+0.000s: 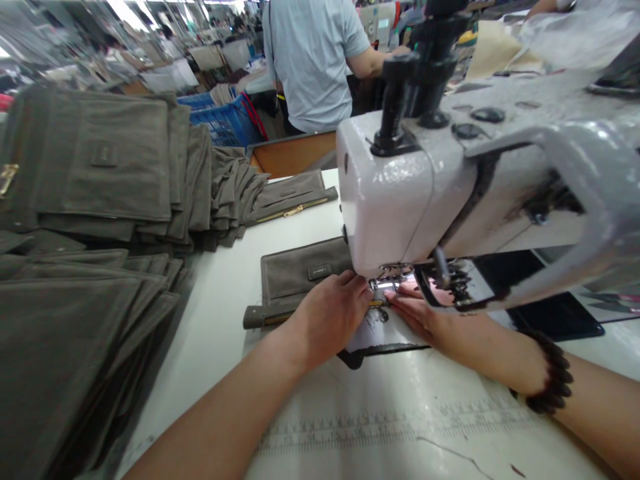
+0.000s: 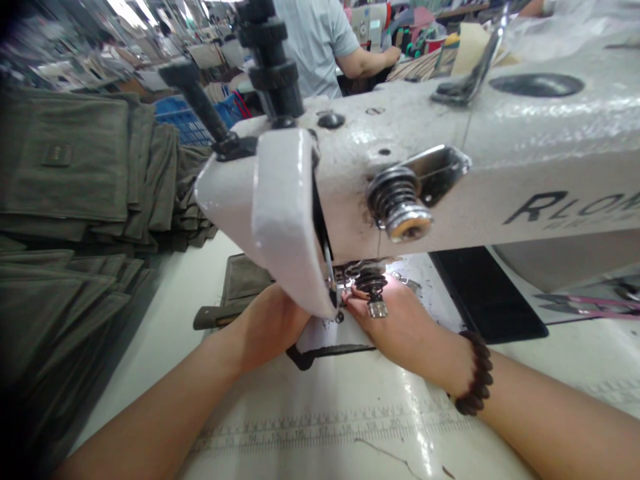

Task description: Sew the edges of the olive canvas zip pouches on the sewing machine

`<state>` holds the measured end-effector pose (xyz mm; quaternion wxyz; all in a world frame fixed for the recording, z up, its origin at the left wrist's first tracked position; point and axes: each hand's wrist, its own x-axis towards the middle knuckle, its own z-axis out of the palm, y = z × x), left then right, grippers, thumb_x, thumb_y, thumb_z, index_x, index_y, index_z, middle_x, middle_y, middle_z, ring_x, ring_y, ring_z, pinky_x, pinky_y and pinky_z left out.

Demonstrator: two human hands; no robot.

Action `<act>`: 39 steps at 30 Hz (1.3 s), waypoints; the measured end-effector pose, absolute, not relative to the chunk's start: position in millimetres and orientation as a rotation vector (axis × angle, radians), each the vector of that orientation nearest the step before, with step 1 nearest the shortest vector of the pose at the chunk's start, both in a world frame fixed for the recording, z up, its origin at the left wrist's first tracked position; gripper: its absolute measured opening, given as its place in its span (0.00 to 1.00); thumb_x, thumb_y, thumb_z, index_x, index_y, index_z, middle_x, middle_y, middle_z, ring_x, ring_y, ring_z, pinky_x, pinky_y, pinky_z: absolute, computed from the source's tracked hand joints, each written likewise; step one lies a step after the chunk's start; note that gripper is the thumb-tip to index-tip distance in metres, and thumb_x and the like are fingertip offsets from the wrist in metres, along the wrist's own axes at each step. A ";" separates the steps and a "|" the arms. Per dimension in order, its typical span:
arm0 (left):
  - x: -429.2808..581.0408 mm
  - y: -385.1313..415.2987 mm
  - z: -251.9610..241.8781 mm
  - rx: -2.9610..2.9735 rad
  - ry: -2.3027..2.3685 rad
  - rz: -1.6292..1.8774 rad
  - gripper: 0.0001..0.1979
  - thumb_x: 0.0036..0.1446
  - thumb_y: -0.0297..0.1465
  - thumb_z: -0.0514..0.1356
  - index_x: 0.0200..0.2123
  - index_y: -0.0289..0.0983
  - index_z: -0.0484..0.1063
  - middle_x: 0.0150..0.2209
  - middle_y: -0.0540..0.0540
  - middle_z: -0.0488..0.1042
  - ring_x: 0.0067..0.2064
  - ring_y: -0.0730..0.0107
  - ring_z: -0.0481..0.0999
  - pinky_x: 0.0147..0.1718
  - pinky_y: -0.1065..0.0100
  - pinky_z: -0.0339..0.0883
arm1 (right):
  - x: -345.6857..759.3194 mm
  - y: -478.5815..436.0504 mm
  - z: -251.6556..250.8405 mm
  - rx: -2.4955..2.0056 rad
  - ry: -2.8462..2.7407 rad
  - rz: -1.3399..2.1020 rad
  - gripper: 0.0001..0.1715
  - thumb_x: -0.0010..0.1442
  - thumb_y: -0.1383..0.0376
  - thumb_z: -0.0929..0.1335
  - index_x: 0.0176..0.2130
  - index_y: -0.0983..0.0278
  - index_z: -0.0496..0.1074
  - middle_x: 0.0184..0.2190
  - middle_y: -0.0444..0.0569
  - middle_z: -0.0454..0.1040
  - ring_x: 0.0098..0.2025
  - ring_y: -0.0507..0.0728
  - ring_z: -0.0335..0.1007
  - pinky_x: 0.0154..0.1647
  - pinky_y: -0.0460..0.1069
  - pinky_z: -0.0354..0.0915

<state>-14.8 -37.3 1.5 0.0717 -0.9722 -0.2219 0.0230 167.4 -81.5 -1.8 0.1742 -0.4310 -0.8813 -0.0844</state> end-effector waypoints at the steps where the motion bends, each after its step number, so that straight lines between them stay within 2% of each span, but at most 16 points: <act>1: -15.0 -36.8 0.5 -2.925 -0.683 0.055 0.12 0.58 0.22 0.46 0.39 0.32 0.68 0.43 0.41 0.70 0.43 0.65 0.68 0.37 0.67 0.63 | 166.7 -81.2 -0.7 -1.217 -2.477 -0.293 0.21 0.62 0.72 0.53 0.34 0.67 0.72 0.30 0.50 0.74 0.34 0.54 0.68 0.34 0.50 0.63; 13: -16.8 -32.6 -4.9 -2.890 -0.626 0.019 0.11 0.58 0.24 0.48 0.41 0.31 0.67 0.45 0.40 0.70 0.46 0.64 0.68 0.41 0.66 0.62 | 166.3 -79.9 0.4 -1.130 -2.417 -0.477 0.19 0.62 0.72 0.55 0.31 0.66 0.72 0.29 0.50 0.73 0.32 0.53 0.68 0.32 0.48 0.63; 17: -17.9 -32.0 -6.6 -2.927 -0.626 -0.001 0.12 0.58 0.24 0.48 0.43 0.32 0.66 0.47 0.40 0.69 0.49 0.64 0.67 0.42 0.66 0.63 | 169.8 -79.1 -5.7 -1.143 -2.464 -0.413 0.21 0.63 0.71 0.54 0.32 0.66 0.72 0.30 0.49 0.74 0.32 0.54 0.69 0.32 0.49 0.64; 22: -19.4 -35.4 -4.8 -3.004 -0.615 0.052 0.10 0.58 0.25 0.48 0.40 0.34 0.67 0.44 0.43 0.70 0.50 0.63 0.66 0.44 0.65 0.63 | 174.8 -82.8 -11.1 -1.137 -2.574 -0.320 0.21 0.63 0.70 0.53 0.35 0.66 0.72 0.33 0.49 0.74 0.32 0.55 0.70 0.28 0.49 0.64; 25: -19.2 -36.5 -3.7 -3.004 -0.627 0.046 0.11 0.58 0.24 0.49 0.41 0.33 0.67 0.44 0.42 0.70 0.50 0.63 0.66 0.45 0.64 0.62 | 176.6 -82.8 -12.6 -1.144 -2.564 -0.289 0.21 0.62 0.70 0.54 0.35 0.66 0.73 0.33 0.50 0.74 0.31 0.55 0.69 0.26 0.50 0.63; 31: -18.2 -31.3 -7.0 -2.983 -0.664 -0.007 0.12 0.59 0.25 0.47 0.45 0.33 0.66 0.46 0.43 0.69 0.48 0.64 0.67 0.42 0.67 0.63 | 176.4 -80.3 -16.0 -1.208 -2.530 -0.202 0.19 0.62 0.70 0.55 0.35 0.66 0.72 0.33 0.50 0.74 0.33 0.55 0.69 0.31 0.50 0.64; 36: -17.3 -31.6 -7.0 -2.998 -0.698 -0.054 0.11 0.59 0.25 0.49 0.42 0.32 0.67 0.42 0.44 0.70 0.43 0.65 0.68 0.41 0.66 0.63 | 177.6 -81.1 -16.4 -1.271 -2.511 -0.102 0.16 0.61 0.67 0.57 0.39 0.66 0.72 0.35 0.51 0.73 0.32 0.55 0.68 0.31 0.49 0.61; 39: -20.5 -56.6 2.5 -3.039 -0.557 0.003 0.11 0.55 0.25 0.52 0.42 0.30 0.67 0.36 0.44 0.70 0.38 0.64 0.68 0.37 0.65 0.64 | 181.7 -85.3 -10.5 -1.151 -2.610 0.083 0.19 0.63 0.64 0.56 0.34 0.66 0.73 0.28 0.49 0.71 0.27 0.51 0.65 0.28 0.47 0.58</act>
